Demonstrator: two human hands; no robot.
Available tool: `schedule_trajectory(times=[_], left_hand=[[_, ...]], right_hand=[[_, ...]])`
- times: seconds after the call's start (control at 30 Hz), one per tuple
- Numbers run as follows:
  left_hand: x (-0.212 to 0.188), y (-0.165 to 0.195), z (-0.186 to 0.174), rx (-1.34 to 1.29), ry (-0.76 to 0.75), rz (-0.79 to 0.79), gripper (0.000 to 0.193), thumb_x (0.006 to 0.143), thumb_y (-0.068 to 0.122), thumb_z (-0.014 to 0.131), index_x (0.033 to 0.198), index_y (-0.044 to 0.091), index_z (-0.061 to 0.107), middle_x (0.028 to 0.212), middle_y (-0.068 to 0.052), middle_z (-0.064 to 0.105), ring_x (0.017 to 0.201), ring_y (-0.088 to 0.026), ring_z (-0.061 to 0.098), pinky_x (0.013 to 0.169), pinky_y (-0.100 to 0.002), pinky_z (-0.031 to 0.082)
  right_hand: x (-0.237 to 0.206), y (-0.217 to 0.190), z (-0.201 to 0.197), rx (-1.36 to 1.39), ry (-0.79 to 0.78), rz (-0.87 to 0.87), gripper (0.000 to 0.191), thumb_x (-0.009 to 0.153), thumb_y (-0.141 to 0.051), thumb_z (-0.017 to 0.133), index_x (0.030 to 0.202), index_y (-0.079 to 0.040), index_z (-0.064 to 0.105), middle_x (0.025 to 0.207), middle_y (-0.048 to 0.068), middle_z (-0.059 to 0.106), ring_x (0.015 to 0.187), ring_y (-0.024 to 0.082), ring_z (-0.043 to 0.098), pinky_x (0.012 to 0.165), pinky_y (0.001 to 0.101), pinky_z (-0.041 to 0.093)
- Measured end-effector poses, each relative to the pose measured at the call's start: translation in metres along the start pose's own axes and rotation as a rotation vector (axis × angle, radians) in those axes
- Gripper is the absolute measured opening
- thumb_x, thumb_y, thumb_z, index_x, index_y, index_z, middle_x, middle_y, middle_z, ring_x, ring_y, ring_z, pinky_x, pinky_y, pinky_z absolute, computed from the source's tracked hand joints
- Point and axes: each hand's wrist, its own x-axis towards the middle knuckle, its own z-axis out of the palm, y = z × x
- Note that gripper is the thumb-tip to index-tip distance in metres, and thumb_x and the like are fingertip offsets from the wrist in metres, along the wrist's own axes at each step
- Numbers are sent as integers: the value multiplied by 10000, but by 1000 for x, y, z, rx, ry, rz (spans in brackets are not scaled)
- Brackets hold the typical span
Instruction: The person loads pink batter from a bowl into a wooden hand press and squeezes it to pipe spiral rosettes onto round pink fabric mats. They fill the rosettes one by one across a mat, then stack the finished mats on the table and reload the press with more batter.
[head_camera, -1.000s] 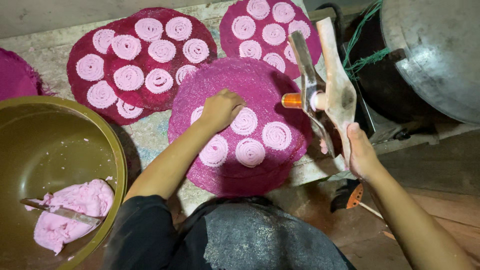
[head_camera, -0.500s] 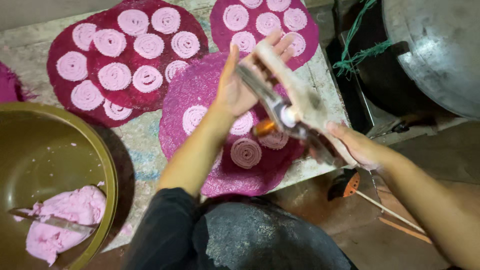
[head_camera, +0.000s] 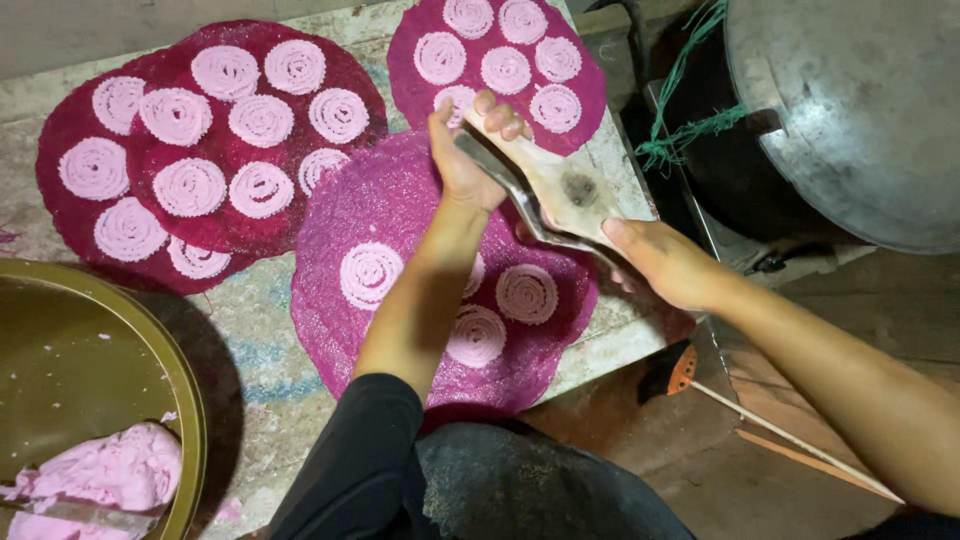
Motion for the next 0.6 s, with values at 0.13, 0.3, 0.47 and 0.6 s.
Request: schedule_trajectory(times=[0.13, 0.3, 0.47, 0.6], left_hand=[[8, -4, 4, 0, -16, 23, 385, 977, 492, 383, 879, 147, 522, 732, 4, 501, 742, -189, 511, 817, -392, 449], [14, 10, 8, 65, -31, 21, 385, 959, 496, 364, 855, 150, 498, 713, -5, 485, 721, -186, 490, 766, -382, 427], [12, -11, 10, -11, 132, 7, 394, 965, 492, 335, 830, 150, 479, 679, -6, 458, 684, -187, 473, 739, -376, 423], [33, -7, 14, 6, 24, -15, 399, 945, 495, 335, 818, 140, 466, 676, -7, 453, 690, -196, 479, 738, -387, 429]], right_hand=[[-4, -12, -15, -115, 76, 86, 629, 1023, -555, 373, 887, -19, 671, 685, 56, 666, 594, 149, 623, 555, 328, 506], [-4, -27, -5, -20, 62, -35, 634, 1017, -584, 360, 869, -39, 647, 663, 46, 642, 579, 157, 598, 560, 315, 495], [-25, -33, -26, -108, 52, 55, 702, 1015, -593, 326, 767, -33, 670, 632, 56, 651, 569, 164, 611, 560, 319, 505], [-17, -33, -28, -171, 142, -99, 711, 1059, -597, 330, 785, -27, 655, 643, 48, 636, 587, 146, 593, 584, 307, 492]])
